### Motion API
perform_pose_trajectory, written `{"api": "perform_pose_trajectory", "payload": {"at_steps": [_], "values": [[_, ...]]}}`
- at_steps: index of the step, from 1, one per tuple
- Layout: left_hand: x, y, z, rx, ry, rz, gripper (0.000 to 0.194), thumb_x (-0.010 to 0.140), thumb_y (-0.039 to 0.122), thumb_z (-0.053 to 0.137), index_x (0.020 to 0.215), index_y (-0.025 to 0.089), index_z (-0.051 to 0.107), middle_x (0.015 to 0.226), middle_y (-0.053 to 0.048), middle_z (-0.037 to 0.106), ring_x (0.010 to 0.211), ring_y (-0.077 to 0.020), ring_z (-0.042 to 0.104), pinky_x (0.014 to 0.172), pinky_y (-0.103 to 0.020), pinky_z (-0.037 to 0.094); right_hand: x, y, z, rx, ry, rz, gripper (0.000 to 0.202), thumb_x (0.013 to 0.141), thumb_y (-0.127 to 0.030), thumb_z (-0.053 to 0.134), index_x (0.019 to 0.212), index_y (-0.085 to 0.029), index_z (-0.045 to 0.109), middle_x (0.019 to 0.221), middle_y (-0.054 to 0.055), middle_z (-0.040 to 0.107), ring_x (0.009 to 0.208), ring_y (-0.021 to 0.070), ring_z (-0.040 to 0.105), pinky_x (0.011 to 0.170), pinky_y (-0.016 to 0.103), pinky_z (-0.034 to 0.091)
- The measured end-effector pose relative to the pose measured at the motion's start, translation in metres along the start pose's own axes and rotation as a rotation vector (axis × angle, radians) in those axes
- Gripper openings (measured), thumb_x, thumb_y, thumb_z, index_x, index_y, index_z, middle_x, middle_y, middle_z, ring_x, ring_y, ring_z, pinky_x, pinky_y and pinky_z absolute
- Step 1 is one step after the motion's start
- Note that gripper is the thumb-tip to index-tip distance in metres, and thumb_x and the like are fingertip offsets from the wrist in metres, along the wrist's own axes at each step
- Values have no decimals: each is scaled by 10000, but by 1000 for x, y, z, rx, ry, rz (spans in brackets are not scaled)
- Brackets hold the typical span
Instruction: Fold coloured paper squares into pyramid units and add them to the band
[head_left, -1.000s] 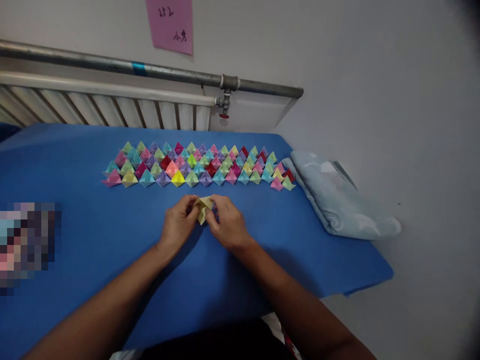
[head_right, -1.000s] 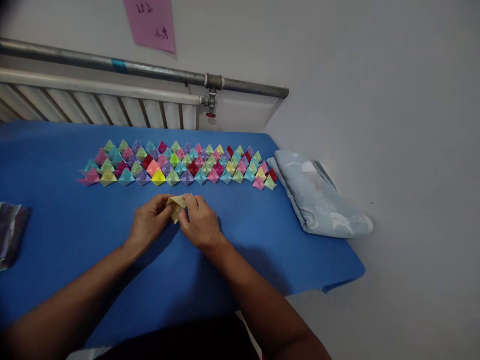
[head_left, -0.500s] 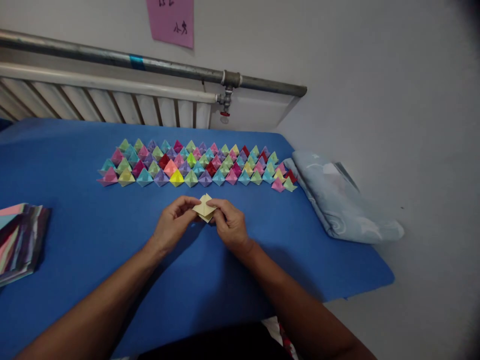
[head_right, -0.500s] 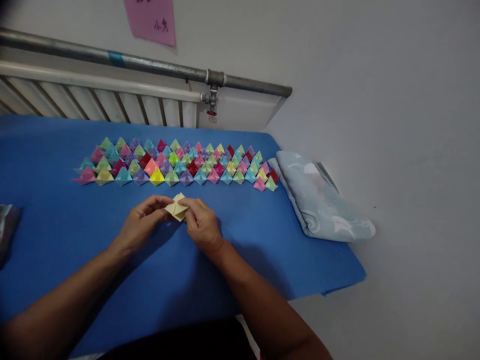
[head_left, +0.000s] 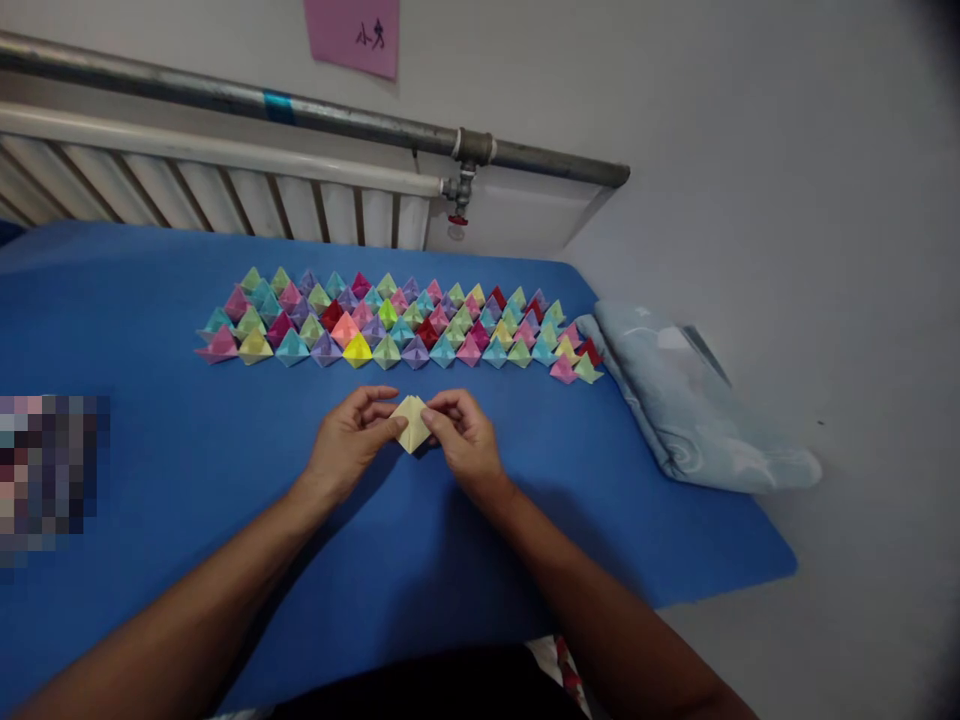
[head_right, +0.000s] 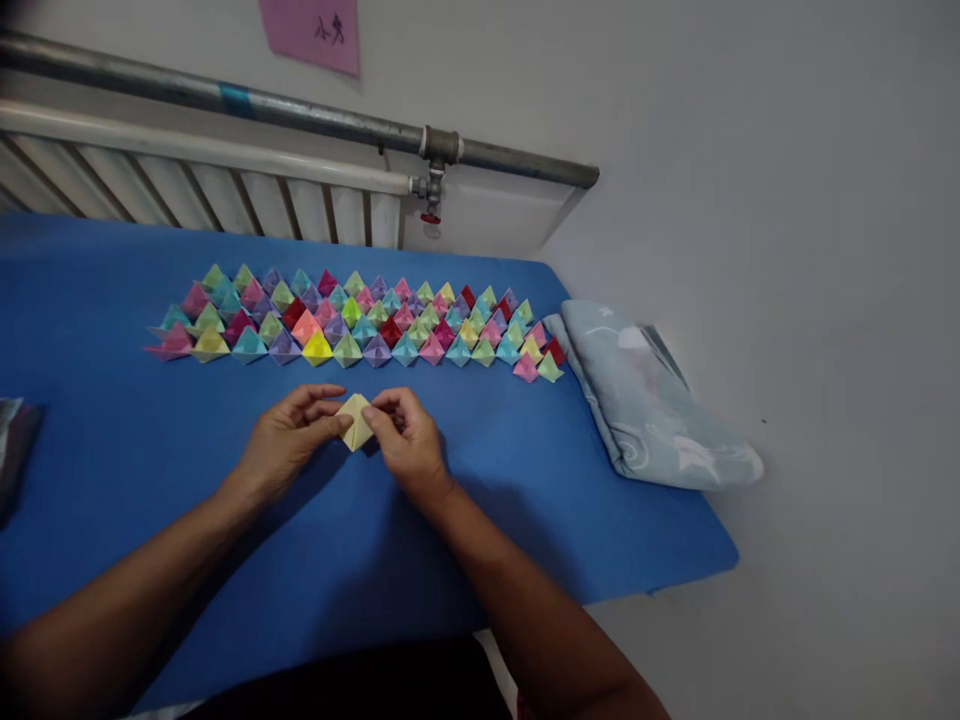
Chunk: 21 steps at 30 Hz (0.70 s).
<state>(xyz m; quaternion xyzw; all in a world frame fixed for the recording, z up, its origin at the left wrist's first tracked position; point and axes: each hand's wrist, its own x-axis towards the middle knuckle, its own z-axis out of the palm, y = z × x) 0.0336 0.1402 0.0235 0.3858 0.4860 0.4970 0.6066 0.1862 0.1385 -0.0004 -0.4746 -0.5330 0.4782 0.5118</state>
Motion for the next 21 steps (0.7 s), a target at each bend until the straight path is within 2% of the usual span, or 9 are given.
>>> {"api": "perform_pose_trajectory", "payload": {"at_steps": [3,9,17,21], "values": [[1,-2,-1,6,-15,-30,437,533,292,864,911,182,673,721,5,720,656,-159,661,670,-305,512,3,4,0,69,29,36,302,717,-359,705,934,-244,527,772,-28,615,656,124,594,594,252,500],[4,-5,-4,39,-49,-95,308,557,392,861,720,159,745,688,-30,697,604,-133,587,603,-279,454,1,2,0,46,-28,31,290,718,-307,686,949,-250,521,741,-45,600,654,120,594,629,262,492],[3,-5,-7,265,-60,-14,246,604,419,806,667,187,754,648,-29,684,600,-146,555,582,-280,407,0,0,2,-7,-90,31,261,722,-326,672,918,-239,524,684,-68,564,569,91,518,578,238,435],[1,-1,-7,294,-35,27,236,626,423,775,649,190,741,616,-10,655,588,-136,525,571,-268,383,0,-5,2,40,-104,158,331,679,-376,725,909,-229,537,666,-74,571,578,88,526,570,225,424]]}}
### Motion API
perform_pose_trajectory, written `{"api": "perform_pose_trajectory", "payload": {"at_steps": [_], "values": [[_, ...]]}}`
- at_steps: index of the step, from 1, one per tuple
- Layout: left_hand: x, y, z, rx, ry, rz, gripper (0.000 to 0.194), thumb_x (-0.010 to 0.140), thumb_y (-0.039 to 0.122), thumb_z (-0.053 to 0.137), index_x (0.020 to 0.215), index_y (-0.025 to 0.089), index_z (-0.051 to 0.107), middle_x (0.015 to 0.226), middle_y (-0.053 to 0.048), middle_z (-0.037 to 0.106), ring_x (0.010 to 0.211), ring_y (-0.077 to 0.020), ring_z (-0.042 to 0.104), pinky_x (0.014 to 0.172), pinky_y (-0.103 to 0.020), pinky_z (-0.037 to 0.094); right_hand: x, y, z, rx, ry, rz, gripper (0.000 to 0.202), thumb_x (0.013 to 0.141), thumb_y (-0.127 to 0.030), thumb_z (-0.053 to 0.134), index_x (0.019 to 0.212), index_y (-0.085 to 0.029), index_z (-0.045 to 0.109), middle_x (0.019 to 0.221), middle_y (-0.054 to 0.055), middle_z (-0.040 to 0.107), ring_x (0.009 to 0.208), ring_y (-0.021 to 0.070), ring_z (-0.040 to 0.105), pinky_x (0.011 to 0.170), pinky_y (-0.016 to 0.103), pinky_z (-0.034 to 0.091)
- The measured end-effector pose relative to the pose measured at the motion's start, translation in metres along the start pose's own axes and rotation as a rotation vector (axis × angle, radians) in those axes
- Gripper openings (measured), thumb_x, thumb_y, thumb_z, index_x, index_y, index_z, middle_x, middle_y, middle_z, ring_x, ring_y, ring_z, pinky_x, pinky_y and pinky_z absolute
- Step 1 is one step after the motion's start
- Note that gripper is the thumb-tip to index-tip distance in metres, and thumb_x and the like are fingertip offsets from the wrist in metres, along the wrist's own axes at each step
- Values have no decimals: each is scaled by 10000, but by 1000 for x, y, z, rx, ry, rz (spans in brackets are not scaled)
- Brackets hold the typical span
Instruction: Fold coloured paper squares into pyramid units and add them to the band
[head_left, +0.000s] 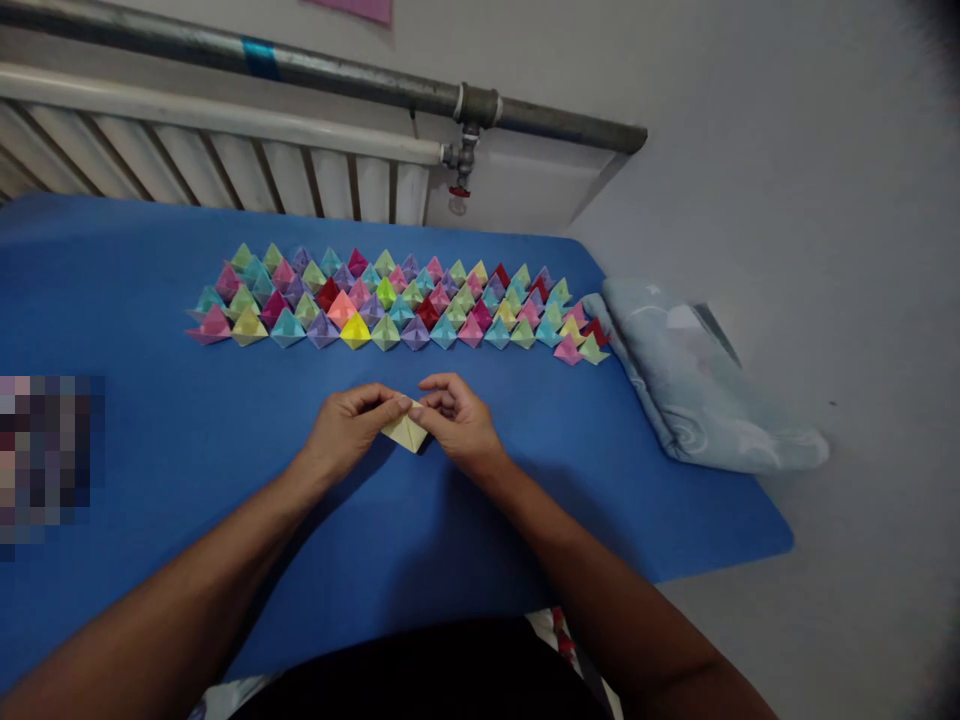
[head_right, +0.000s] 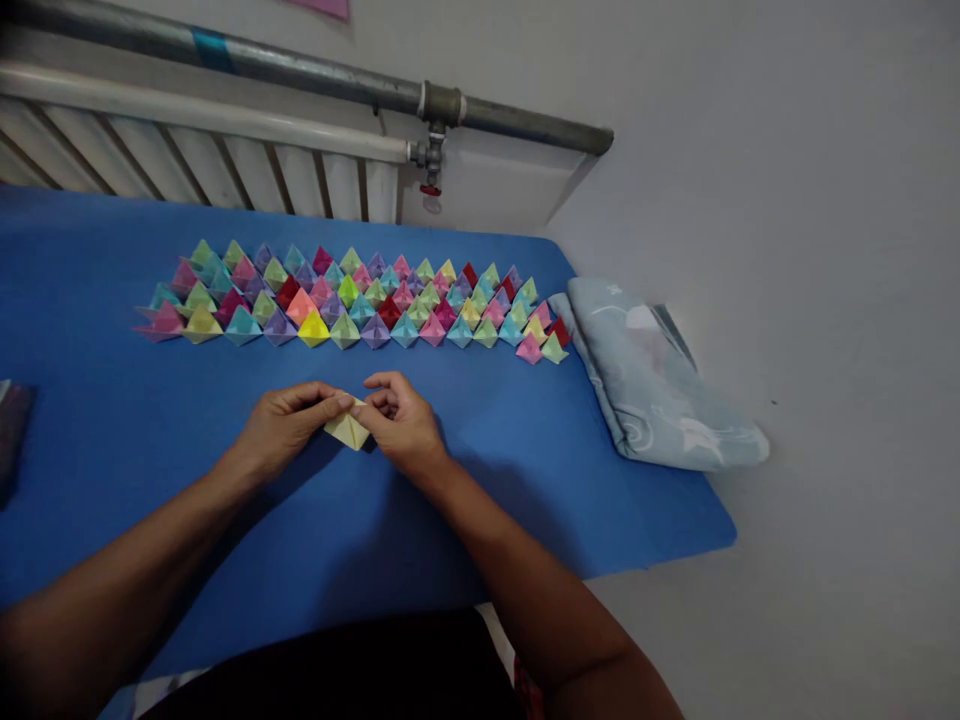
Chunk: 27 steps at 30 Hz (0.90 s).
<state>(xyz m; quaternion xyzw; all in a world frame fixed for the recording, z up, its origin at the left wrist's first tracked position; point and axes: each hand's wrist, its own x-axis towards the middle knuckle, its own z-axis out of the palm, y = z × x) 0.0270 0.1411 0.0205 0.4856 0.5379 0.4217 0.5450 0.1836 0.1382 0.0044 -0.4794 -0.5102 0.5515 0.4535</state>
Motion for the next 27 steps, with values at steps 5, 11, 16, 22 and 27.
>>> {"api": "perform_pose_trajectory", "payload": {"at_steps": [5,11,16,22,27], "values": [[1,2,-4,-28,63,21,228,624,409,778,670,188,743,641,-6,667,611,-127,531,598,-260,393,-3,-9,-1,-55,-166,210,263,691,-404,732,743,-188,592,613,-54,568,559,84,514,543,220,396],[4,-1,-8,-55,65,34,259,627,429,798,664,181,733,627,-6,652,591,-124,516,575,-258,396,-4,-10,1,-87,-176,298,181,704,-324,726,703,-173,626,597,-56,563,528,67,475,538,218,366],[5,-1,-7,-130,76,-13,282,591,422,834,649,171,719,612,0,648,572,-109,515,556,-241,388,-5,-9,2,-53,-202,317,201,728,-314,693,645,-174,574,609,-45,590,516,56,464,518,207,347],[5,0,-4,-310,79,-92,320,522,404,874,611,165,680,584,7,633,547,-106,523,546,-242,401,-8,-12,2,31,-224,365,203,756,-342,667,691,-182,560,606,-50,576,483,52,430,470,196,304],[7,0,-7,-215,26,-136,321,550,418,855,621,164,673,566,12,609,520,-94,481,509,-228,347,-10,-12,4,7,-203,386,198,756,-318,675,677,-182,556,604,-45,569,481,54,423,474,199,301]]}}
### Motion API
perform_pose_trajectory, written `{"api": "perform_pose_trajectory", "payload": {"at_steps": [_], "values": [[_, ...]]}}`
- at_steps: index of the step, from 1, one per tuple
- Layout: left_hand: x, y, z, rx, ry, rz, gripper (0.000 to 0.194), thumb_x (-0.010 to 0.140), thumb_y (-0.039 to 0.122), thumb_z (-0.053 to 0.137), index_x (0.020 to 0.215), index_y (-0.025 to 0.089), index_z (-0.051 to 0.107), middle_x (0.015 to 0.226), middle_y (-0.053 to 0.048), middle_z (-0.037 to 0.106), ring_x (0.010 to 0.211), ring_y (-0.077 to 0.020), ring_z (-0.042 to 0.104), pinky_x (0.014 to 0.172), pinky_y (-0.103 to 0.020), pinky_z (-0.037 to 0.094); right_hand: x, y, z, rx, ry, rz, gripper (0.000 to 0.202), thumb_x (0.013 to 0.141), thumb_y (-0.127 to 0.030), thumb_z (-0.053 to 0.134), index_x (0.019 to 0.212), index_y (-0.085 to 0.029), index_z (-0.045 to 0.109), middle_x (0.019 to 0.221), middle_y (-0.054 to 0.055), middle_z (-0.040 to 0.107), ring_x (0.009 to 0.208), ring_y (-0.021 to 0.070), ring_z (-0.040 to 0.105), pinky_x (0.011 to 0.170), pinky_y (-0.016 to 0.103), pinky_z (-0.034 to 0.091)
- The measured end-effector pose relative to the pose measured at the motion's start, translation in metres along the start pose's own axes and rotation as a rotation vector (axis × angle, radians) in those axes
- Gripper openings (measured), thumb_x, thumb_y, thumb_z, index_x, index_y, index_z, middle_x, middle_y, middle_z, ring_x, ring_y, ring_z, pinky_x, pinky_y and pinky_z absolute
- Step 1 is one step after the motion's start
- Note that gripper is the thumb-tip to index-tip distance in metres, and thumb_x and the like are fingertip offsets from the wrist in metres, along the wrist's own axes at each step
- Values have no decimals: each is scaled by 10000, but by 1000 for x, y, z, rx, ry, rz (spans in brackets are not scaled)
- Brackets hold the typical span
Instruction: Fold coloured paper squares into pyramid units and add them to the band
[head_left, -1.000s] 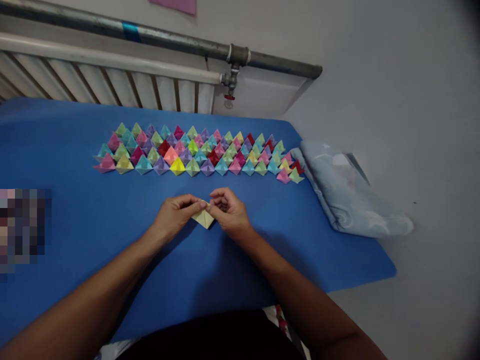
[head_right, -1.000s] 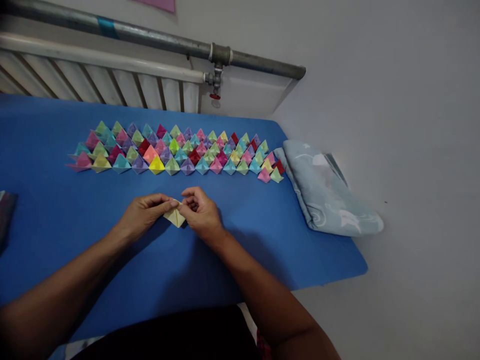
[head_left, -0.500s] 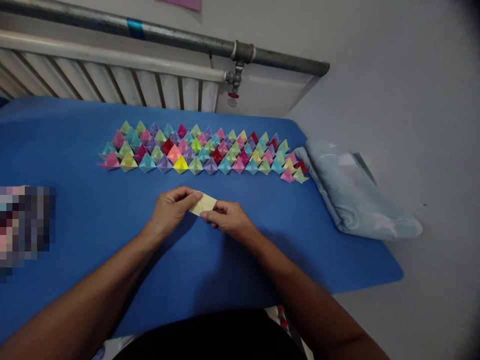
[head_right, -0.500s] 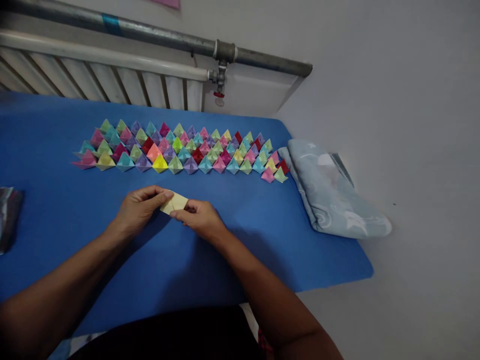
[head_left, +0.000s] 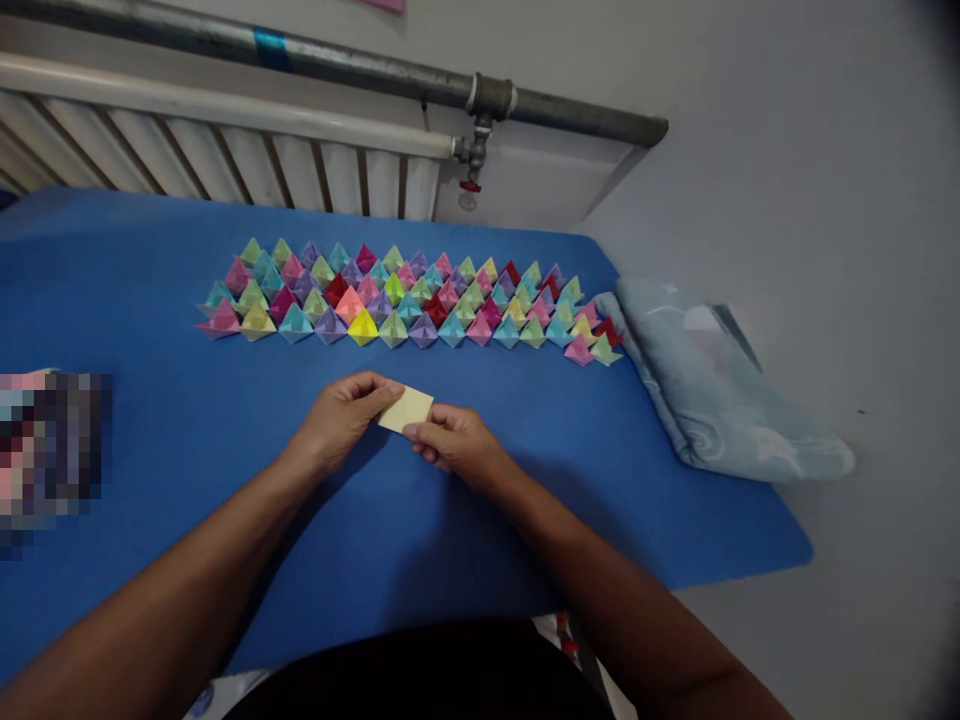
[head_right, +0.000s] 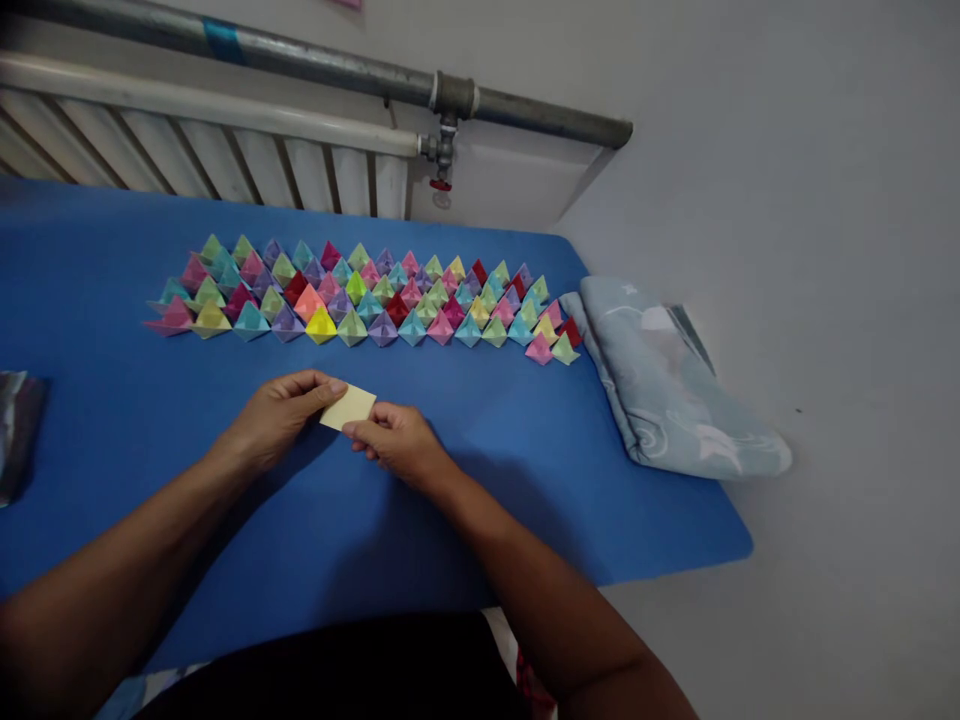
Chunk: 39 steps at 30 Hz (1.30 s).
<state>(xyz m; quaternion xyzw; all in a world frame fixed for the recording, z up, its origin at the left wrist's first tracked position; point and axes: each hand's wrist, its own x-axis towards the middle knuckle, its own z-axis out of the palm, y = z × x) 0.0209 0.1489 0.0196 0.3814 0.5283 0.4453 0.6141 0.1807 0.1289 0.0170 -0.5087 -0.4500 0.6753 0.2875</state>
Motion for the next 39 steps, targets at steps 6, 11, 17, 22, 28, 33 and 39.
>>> {"api": "perform_pose_trajectory", "payload": {"at_steps": [6,11,17,22,28,33,39], "values": [[-2,5,-1,27,-21,-3,317,558,412,847,618,169,655,549,24,593,524,-101,502,517,-232,384,2,3,3,-36,46,2,185,767,-301,667,673,-183,560,611,-41,570,495,60,437,491,202,316],[-5,5,0,-33,-108,-58,311,527,337,880,705,165,690,642,11,667,591,-112,590,578,-238,460,2,4,2,-13,34,5,160,778,-295,648,692,-184,573,592,-53,557,486,57,423,487,195,319],[-5,3,2,-112,-12,-59,321,437,251,908,582,163,636,543,37,618,497,-78,535,506,-210,404,1,1,4,-33,36,3,181,762,-298,661,668,-182,560,589,-52,564,491,54,431,481,187,320],[-2,0,0,-74,38,-58,289,485,305,892,629,156,691,571,5,644,512,-90,535,499,-216,398,0,1,5,-63,53,17,196,764,-291,664,643,-186,553,575,-49,560,482,56,423,463,182,316],[1,1,-2,-55,81,-23,247,503,281,871,648,165,709,593,2,647,533,-98,537,521,-228,406,1,0,3,-68,45,50,189,763,-271,671,641,-186,555,584,-43,569,475,52,420,440,171,303],[1,5,-2,-70,101,-48,227,495,267,853,632,161,706,605,-1,653,571,-111,569,572,-240,447,-1,-2,0,-66,-7,89,163,769,-264,668,666,-178,577,586,-42,570,472,49,420,427,169,293],[0,3,-1,-15,62,-16,250,497,300,857,645,160,712,600,-4,655,563,-106,550,556,-234,421,-2,-3,-2,-30,-2,41,146,755,-299,667,781,-194,568,564,-68,552,430,56,414,411,181,296]]}}
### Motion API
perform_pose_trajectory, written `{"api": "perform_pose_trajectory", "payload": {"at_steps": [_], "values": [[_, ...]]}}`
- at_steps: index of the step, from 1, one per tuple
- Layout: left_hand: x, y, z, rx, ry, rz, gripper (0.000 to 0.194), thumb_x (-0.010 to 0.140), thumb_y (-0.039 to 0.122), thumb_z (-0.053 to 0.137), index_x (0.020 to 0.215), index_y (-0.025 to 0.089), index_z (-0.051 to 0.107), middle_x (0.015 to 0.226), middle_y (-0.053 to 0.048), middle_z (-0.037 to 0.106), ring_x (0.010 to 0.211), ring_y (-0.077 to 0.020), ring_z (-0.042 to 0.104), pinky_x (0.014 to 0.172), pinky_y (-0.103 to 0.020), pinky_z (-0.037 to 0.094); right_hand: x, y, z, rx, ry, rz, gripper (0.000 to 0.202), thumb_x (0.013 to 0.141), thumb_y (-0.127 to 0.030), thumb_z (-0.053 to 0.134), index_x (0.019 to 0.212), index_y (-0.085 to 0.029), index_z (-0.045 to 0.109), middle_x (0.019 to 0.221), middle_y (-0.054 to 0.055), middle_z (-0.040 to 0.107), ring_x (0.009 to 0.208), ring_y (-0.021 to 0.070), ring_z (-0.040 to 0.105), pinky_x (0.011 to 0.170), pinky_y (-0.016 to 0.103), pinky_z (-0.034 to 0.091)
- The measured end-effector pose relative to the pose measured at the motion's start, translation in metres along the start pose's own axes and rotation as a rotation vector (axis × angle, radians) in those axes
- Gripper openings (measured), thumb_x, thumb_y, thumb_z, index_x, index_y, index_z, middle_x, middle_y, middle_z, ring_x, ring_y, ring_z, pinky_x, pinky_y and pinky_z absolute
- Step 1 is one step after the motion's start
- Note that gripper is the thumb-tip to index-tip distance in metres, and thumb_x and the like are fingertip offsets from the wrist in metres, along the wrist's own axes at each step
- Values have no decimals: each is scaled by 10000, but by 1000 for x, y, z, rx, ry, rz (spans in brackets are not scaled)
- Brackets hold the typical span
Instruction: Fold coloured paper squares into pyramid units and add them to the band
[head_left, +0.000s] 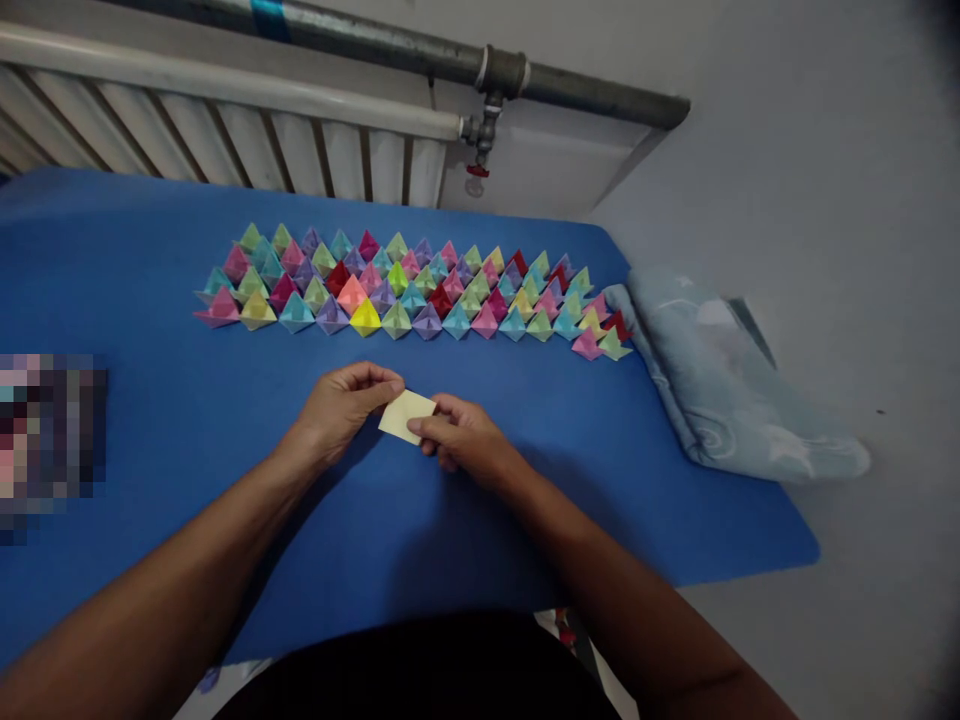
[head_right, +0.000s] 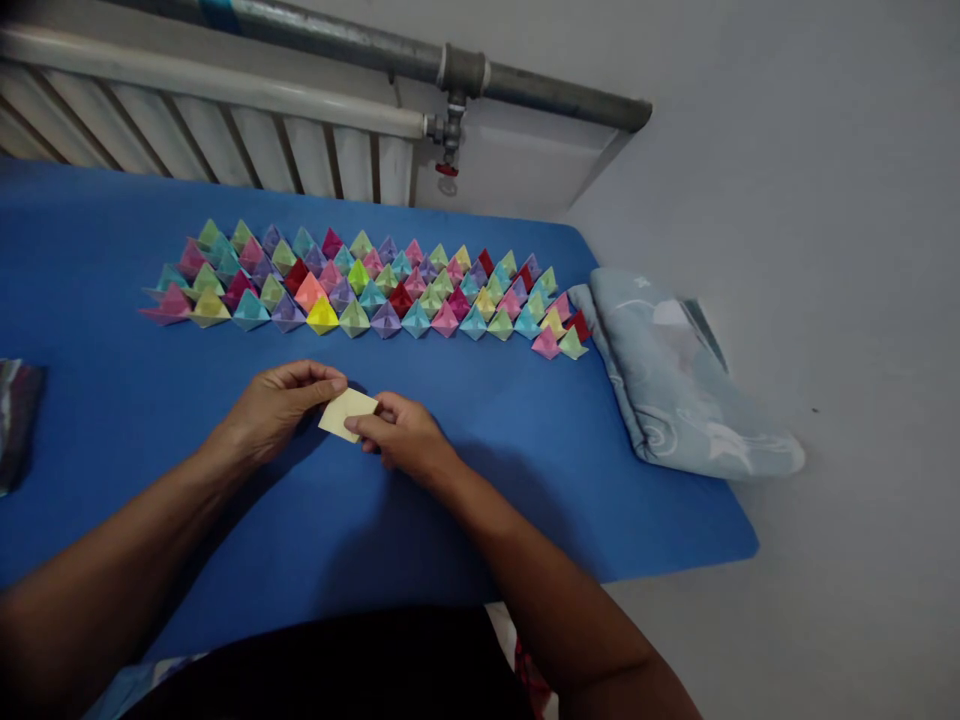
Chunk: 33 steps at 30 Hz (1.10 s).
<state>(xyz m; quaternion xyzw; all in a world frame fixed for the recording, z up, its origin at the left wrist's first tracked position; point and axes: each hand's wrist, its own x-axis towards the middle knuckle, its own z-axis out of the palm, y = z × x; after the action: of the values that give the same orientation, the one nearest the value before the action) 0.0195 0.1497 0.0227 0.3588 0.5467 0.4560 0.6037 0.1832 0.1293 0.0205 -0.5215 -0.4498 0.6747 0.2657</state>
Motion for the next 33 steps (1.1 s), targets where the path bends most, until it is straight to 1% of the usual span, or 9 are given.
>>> {"api": "perform_pose_trajectory", "payload": {"at_steps": [3,5,11,13,16,19,24,29,33], "values": [[0,-4,1,48,-35,23,257,512,324,854,667,170,718,618,-10,667,574,-120,563,555,-243,420,4,3,-3,15,69,-95,279,713,-280,682,948,-221,543,552,-97,545,440,79,443,444,194,331],[0,-6,1,101,-57,37,251,523,319,846,690,182,719,616,-3,663,574,-128,566,549,-247,416,5,7,-6,-37,121,-160,302,715,-277,678,979,-226,540,561,-102,534,495,90,482,512,207,379],[1,-12,2,350,-119,131,113,622,270,763,708,211,718,601,14,636,557,-132,535,535,-252,377,1,15,-16,-546,304,-526,39,817,-220,603,806,-208,638,781,-18,588,710,112,532,702,250,421],[2,-15,2,457,-126,200,57,660,253,733,709,225,725,637,4,659,595,-147,554,566,-261,383,0,17,-16,-644,288,-601,81,841,-185,579,802,-207,647,801,-7,600,731,118,540,721,250,424],[5,-18,1,602,-104,329,33,685,223,709,689,249,728,668,-4,675,677,-176,577,636,-278,401,0,21,-14,-778,185,-693,132,887,-169,548,851,-205,670,829,11,635,794,133,570,775,258,435],[8,-21,0,683,-114,401,58,703,211,695,692,260,723,696,-8,678,737,-194,585,689,-295,412,3,23,-12,-952,109,-702,180,931,-177,521,926,-190,701,913,51,676,882,162,593,856,291,439],[13,-23,-3,763,-159,458,79,728,205,682,776,254,723,744,-15,679,778,-207,577,752,-325,427,5,23,-11,-1110,73,-678,212,936,-155,524,1033,-169,713,994,91,687,937,196,602,886,322,445],[5,-14,-11,824,-86,598,134,781,255,635,884,248,720,838,-33,686,866,-222,604,834,-341,451,7,21,-13,-1169,47,-699,191,939,-170,547,1057,-173,697,988,82,676,916,188,587,865,313,434],[-13,-10,-21,881,-261,600,195,852,308,547,928,257,719,949,-49,734,901,-232,645,861,-361,465,7,21,-13,-1221,40,-710,183,958,-186,520,1048,-170,679,983,82,670,862,188,568,827,321,426]]}}
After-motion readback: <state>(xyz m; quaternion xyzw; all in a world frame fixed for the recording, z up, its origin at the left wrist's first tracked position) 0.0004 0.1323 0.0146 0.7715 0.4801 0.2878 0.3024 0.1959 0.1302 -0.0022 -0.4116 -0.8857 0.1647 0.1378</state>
